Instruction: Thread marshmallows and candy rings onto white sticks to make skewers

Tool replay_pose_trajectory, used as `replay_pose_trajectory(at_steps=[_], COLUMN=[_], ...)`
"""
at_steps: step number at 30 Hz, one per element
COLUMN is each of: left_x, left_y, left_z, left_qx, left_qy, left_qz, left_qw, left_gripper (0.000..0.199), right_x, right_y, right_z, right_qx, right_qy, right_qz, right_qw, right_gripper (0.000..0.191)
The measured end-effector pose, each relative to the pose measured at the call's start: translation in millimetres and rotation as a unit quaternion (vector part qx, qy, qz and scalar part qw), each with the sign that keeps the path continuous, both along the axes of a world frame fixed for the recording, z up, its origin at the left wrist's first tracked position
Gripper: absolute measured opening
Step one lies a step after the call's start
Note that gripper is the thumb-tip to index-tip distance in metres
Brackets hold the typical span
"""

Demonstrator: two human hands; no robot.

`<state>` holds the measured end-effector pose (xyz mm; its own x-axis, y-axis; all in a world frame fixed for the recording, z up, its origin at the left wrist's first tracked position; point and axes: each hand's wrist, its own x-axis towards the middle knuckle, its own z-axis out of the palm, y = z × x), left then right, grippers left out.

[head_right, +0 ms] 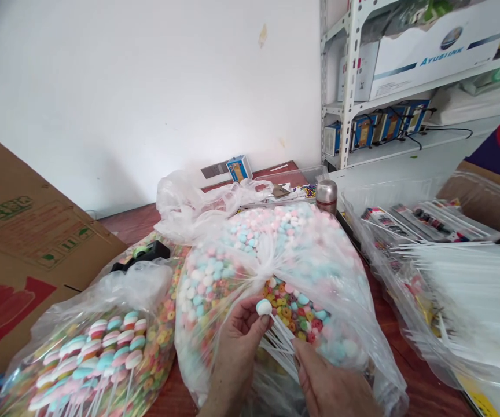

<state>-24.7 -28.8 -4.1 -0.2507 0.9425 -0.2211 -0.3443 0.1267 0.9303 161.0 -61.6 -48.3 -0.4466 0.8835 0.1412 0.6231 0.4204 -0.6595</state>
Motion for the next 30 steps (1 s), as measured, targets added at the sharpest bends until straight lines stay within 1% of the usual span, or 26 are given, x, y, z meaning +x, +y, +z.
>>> replay_pose_trajectory(at_steps=[3, 9, 13, 16, 18, 21, 26, 28, 30], left_x=[2, 2, 2, 1, 0, -4, -4, -1, 1], left_y=[-1, -2, -2, -4, -6, -11, -20, -24, -27], left_z=[2.4, 2.6, -5.5, -15.0, -21.1, -28.1, -34.2, -35.2, -35.7], left_qx=[0.001, 0.0, 0.019, 0.053, 0.068, 0.07, 0.065, 0.091, 0.134], left_qy=[0.014, 0.02, 0.055, 0.096, 0.123, 0.16, 0.226, 0.267, 0.325], left_qz=[0.004, -0.008, -0.029, -0.056, -0.071, -0.09, -0.088, -0.094, -0.107], left_qw=[1.0, 1.0, 0.998, 0.992, 0.988, 0.981, 0.968, 0.955, 0.93], left_gripper=[0.03, 0.027, 0.026, 0.022, 0.018, 0.017, 0.02, 0.02, 0.023], right_x=[-5, -12, -14, -17, -19, -22, -29, -33, -35], right_y=[-1, 2, 2, 0, 0, -1, -5, -5, -1], right_z=[1.2, 12.1, 20.3, 24.0, 24.4, 23.3, 19.1, 16.3, 13.8], right_qx=[-0.017, -0.045, -0.072, -0.108, -0.117, -0.119, -0.122, -0.121, -0.121], right_qy=[-0.002, 0.026, 0.048, 0.042, 0.041, 0.055, 0.077, 0.068, 0.045], right_qz=[0.019, 0.009, -0.007, 0.003, 0.008, -0.001, -0.013, -0.022, -0.034], right_qw=[1.0, 0.999, 0.996, 0.993, 0.992, 0.991, 0.989, 0.99, 0.991], right_gripper=[0.041, 0.037, 0.033, 0.033, 0.032, 0.03, 0.028, 0.03, 0.032])
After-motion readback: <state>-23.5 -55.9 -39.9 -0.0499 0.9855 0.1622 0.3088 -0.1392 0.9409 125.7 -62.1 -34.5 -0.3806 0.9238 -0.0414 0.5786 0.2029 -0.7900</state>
